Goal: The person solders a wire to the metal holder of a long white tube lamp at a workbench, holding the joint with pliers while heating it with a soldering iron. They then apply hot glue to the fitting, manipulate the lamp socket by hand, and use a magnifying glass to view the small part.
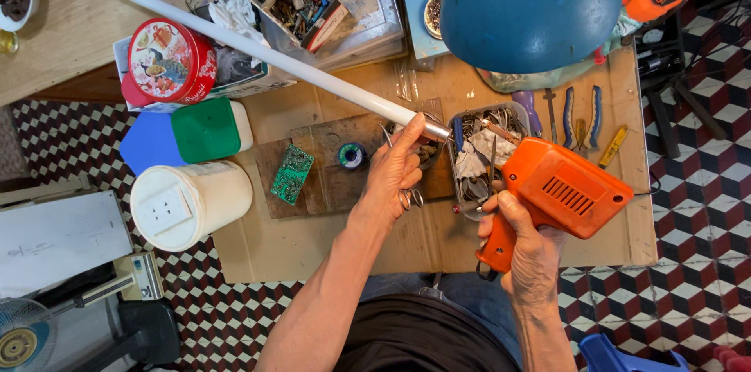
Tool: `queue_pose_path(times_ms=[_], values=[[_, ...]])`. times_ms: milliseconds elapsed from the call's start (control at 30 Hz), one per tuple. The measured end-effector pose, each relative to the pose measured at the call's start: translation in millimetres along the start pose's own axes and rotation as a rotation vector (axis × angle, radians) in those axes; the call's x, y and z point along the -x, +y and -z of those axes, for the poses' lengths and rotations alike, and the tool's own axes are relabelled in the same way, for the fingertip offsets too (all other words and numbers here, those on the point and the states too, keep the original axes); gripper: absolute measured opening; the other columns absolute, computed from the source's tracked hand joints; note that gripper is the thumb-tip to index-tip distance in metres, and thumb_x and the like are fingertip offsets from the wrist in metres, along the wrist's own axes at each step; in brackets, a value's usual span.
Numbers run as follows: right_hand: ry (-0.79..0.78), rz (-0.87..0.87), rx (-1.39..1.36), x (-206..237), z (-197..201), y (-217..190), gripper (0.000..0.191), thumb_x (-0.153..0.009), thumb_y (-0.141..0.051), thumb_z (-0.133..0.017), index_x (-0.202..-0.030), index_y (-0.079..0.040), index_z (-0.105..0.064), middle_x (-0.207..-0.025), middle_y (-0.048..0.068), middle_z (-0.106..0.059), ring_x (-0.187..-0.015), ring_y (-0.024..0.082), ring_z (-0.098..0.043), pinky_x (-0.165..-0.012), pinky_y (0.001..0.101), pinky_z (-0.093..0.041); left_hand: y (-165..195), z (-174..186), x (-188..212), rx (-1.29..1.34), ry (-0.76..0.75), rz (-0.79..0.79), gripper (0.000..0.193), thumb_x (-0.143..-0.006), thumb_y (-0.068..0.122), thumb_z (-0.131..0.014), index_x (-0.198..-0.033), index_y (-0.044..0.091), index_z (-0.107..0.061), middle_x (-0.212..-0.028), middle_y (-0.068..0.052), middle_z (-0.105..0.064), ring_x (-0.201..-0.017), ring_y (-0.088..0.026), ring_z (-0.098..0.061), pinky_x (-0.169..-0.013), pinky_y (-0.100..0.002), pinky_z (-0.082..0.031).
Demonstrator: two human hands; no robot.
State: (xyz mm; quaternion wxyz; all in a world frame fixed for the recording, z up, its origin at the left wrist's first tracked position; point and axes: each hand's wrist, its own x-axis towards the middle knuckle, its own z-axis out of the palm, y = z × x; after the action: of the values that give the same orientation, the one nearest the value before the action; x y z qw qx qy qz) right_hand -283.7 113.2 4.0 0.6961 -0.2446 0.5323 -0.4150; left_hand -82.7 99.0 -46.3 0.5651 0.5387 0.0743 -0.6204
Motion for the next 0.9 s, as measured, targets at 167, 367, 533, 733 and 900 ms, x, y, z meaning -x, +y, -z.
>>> queue_pose_path(times_ms=[167, 367, 533, 733, 900], values=[[-0.001, 0.027, -0.016, 4, 9, 4, 0.031, -0.093, -0.014, -0.07, -0.118, 0.003, -0.063, -0.086, 0.011, -0.068, -0.063, 0.017, -0.066, -0.049, 0.0306, -0.055, -6, 4, -4, -0.087, 0.005, -0.038, 0.042, -0.083, 0.038, -0.081, -0.103, 0.004, -0.066, -0.101, -0.005, -0.07, -0.042, 0.002, -0.029, -0.033, -0.018, -0.022], [0.035, 0.007, 0.008, 11, 12, 5, 0.026, -0.093, -0.015, -0.07, -0.112, -0.001, -0.062, -0.084, 0.01, -0.068, -0.063, 0.016, -0.066, -0.048, 0.0304, -0.056, -9, 3, -8, -0.077, -0.026, -0.033, 0.041, -0.086, 0.036, -0.082, -0.101, 0.003, -0.062, -0.103, -0.008, -0.069, -0.043, 0.001, -0.029, -0.034, -0.018, -0.023], [0.068, -0.015, 0.04, 15, 12, 5, 0.025, -0.092, -0.016, -0.071, -0.11, -0.002, -0.062, -0.084, 0.009, -0.069, -0.063, 0.014, -0.067, -0.047, 0.0303, -0.056, -11, 5, -11, -0.073, -0.027, -0.036, 0.04, -0.083, 0.036, -0.081, -0.1, 0.004, -0.064, -0.098, -0.005, -0.067, -0.042, 0.002, -0.029, -0.033, -0.018, -0.023], [0.054, 0.014, 0.015, 18, 14, 6, 0.026, -0.091, -0.017, -0.072, -0.11, -0.002, -0.061, -0.085, 0.009, -0.069, -0.063, 0.015, -0.067, -0.048, 0.0305, -0.057, -5, 6, -18, -0.087, -0.005, -0.075, 0.04, -0.086, 0.036, -0.081, -0.102, 0.004, -0.062, -0.093, -0.002, -0.062, -0.044, 0.001, -0.029, -0.034, -0.02, -0.022], [0.04, 0.005, -0.04, 20, 17, 8, 0.029, -0.09, -0.016, -0.072, -0.114, -0.002, -0.063, -0.084, 0.01, -0.069, -0.062, 0.016, -0.067, -0.048, 0.0296, -0.055, 0, 13, -9, -0.086, 0.011, -0.043, 0.036, -0.084, 0.034, -0.078, -0.1, 0.005, -0.063, -0.098, -0.009, -0.07, -0.043, 0.001, -0.03, -0.033, -0.018, -0.022]])
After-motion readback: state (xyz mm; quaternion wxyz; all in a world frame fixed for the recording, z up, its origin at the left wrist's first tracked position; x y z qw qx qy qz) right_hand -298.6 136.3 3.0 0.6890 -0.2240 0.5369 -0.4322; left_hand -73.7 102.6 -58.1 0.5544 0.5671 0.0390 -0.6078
